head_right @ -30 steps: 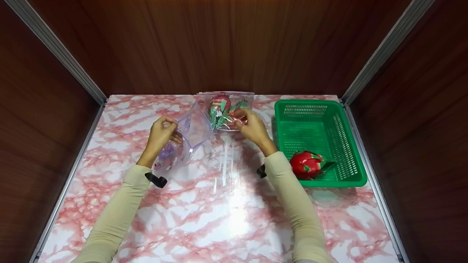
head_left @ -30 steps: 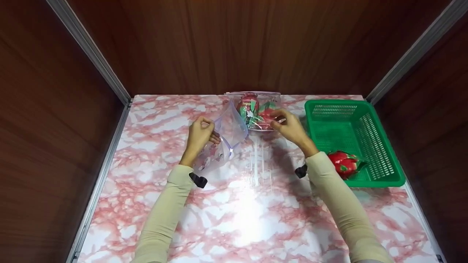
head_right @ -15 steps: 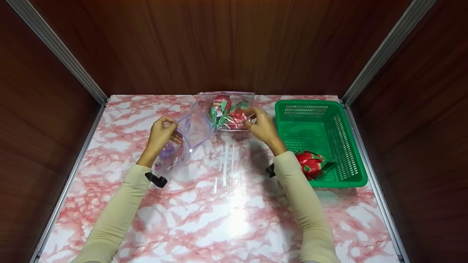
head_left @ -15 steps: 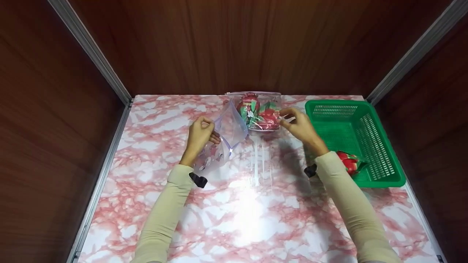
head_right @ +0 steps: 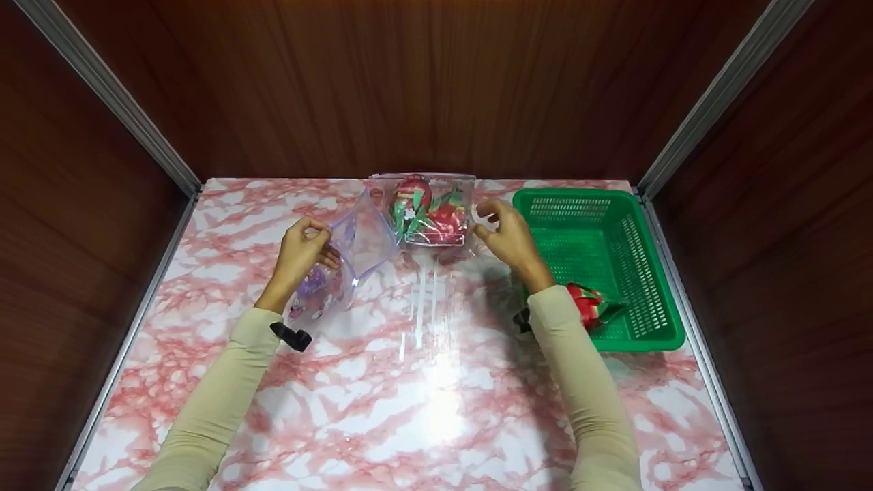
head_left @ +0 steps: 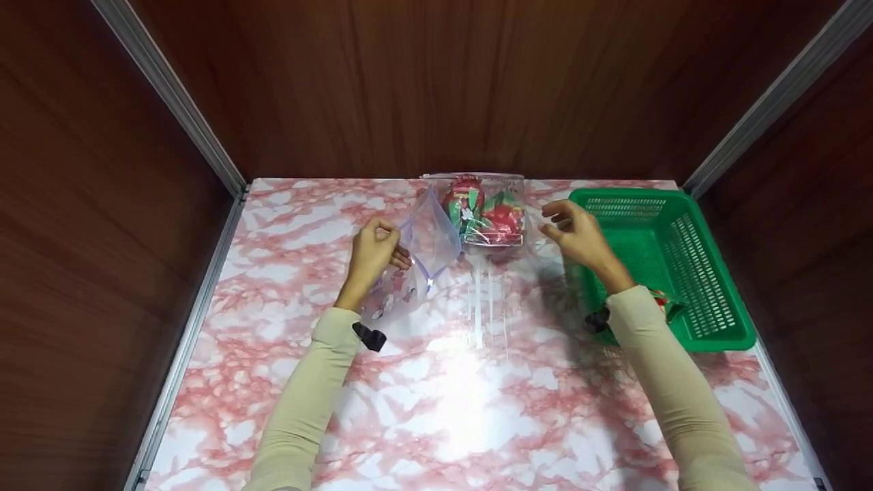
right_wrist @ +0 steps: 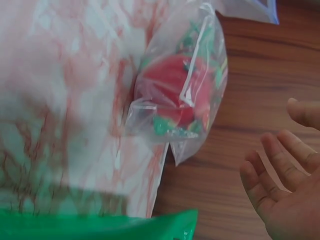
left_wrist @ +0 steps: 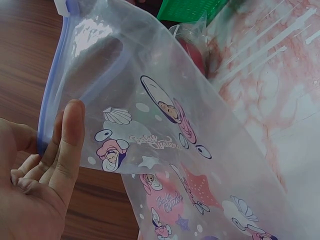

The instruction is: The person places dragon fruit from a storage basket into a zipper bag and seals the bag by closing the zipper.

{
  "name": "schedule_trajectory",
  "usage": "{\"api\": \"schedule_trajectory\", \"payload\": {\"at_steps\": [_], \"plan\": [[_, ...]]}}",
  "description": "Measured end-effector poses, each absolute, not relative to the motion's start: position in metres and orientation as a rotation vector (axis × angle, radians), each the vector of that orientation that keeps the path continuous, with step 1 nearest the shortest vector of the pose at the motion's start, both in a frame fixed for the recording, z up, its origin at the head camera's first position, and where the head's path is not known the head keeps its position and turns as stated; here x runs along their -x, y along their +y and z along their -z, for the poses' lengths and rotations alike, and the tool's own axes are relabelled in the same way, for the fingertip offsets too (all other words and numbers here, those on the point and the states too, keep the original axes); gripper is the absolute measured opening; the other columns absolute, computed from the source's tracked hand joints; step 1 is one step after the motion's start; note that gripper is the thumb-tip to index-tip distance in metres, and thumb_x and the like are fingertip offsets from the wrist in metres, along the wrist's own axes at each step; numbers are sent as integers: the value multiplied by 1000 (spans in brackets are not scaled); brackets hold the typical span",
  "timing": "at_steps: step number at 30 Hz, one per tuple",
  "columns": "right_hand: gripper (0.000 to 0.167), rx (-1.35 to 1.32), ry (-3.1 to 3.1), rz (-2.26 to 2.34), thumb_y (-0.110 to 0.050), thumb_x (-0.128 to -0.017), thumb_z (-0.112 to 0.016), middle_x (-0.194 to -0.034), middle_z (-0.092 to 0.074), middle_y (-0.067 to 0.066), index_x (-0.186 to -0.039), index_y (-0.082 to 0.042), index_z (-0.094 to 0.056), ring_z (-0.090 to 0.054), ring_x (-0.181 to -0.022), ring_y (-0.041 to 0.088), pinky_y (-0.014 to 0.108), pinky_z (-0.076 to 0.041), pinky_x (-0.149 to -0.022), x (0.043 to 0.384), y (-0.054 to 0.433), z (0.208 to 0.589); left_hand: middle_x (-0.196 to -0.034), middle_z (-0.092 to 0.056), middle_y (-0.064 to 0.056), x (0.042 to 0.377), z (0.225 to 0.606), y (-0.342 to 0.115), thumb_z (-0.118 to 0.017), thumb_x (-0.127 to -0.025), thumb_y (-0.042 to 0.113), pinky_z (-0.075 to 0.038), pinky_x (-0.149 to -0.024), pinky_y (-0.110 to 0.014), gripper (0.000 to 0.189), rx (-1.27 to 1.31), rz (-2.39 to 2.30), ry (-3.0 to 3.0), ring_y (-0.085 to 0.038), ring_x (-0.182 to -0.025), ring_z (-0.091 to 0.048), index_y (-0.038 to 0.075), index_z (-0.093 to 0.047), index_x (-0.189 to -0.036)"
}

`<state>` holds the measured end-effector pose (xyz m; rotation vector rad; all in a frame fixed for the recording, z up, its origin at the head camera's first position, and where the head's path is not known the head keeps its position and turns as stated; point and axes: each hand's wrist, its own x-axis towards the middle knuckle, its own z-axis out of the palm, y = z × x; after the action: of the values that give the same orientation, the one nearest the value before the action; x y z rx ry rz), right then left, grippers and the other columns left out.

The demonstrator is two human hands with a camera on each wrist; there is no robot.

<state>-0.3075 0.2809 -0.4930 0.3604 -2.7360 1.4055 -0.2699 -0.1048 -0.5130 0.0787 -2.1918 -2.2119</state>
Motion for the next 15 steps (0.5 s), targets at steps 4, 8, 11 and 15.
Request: {"api": "schedule_trajectory", "payload": {"at_steps": [4,8,11,15], "plan": [[35,-339,-2752,-1377,-15,-102,-71,-129,-68,21,-134,-1,-65,-66,-108,30,19,-53,-85,304,289,491,-64,-71,-13,269,512,-105,-52,-103,3,-63,-49,-35,12,-79,2191,-2206,-18,-47,-70,-6,-56,-109],[37,-327,-2746,-1380,-14,-101,-72,-130,-67,22,-135,-1,-65,-65,-106,30,9,-50,-75,301,298,491,-63,-70,-12,269,511,-105,-53,-104,5,-62,-48,-34,12,-80,2183,-2213,-18,-46,-69,-6,-56,-110],[37,-333,-2730,-1408,-12,-101,-72,-131,-67,23,-135,1,-64,-64,-112,32,8,-48,-77,299,304,491,-62,-70,-10,269,511,-105,-53,-103,6,-62,-47,-33,19,-76,2179,-2219,-17,-45,-69,-10,-56,-114],[38,-347,-2725,-1413,-12,-101,-72,-133,-67,24,-136,2,-63,-62,-119,36,8,-46,-79,296,312,491,-62,-70,-9,269,512,-105,-54,-103,6,-63,-48,-34,22,-70,2172,-2220,-17,-45,-69,-11,-56,-116]]}}
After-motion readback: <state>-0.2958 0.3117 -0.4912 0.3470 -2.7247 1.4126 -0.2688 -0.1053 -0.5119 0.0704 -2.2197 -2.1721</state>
